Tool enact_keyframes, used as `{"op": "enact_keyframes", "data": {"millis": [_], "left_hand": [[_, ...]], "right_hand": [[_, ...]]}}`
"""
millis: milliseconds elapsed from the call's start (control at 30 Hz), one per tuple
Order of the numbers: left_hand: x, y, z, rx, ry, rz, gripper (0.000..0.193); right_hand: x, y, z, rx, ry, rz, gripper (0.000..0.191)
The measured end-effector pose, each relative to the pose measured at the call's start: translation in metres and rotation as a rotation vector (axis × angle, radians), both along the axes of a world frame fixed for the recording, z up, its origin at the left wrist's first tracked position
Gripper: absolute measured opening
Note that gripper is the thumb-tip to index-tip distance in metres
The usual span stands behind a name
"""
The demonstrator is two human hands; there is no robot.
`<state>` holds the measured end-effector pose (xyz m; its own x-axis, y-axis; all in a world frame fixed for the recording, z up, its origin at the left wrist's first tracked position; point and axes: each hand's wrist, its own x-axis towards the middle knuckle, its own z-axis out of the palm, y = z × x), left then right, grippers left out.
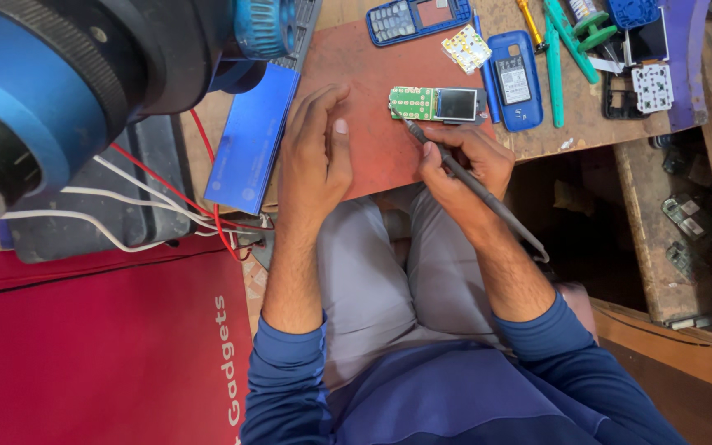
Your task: The person uses a heat gun and a soldering iron to detach and reattach components on a mobile phone motherboard.
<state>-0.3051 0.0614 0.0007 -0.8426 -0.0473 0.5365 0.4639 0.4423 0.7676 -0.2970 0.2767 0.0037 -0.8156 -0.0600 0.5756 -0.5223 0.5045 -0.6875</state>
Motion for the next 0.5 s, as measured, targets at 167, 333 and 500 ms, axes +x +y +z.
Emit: {"op": "enact_keyframes", "data": {"millis": [167,333,500], "left_hand": [[0.000,0.001,0.000,0.007,-0.003,0.002,0.031],[0.002,0.000,0.005,-0.053,0.113,-0.005,0.028],[0.024,0.000,0.017,-0.421,0.154,-0.010,0.046]], "right_hand": [[0.002,0.002,-0.003,-0.122,-0.074,-0.019,0.014],[0.014,0.030,-0.003,-0.231,0.047,-0.091,0.016],[0.008,0.123,0.019,-0.477,0.280,-0.356,0.023]]}}
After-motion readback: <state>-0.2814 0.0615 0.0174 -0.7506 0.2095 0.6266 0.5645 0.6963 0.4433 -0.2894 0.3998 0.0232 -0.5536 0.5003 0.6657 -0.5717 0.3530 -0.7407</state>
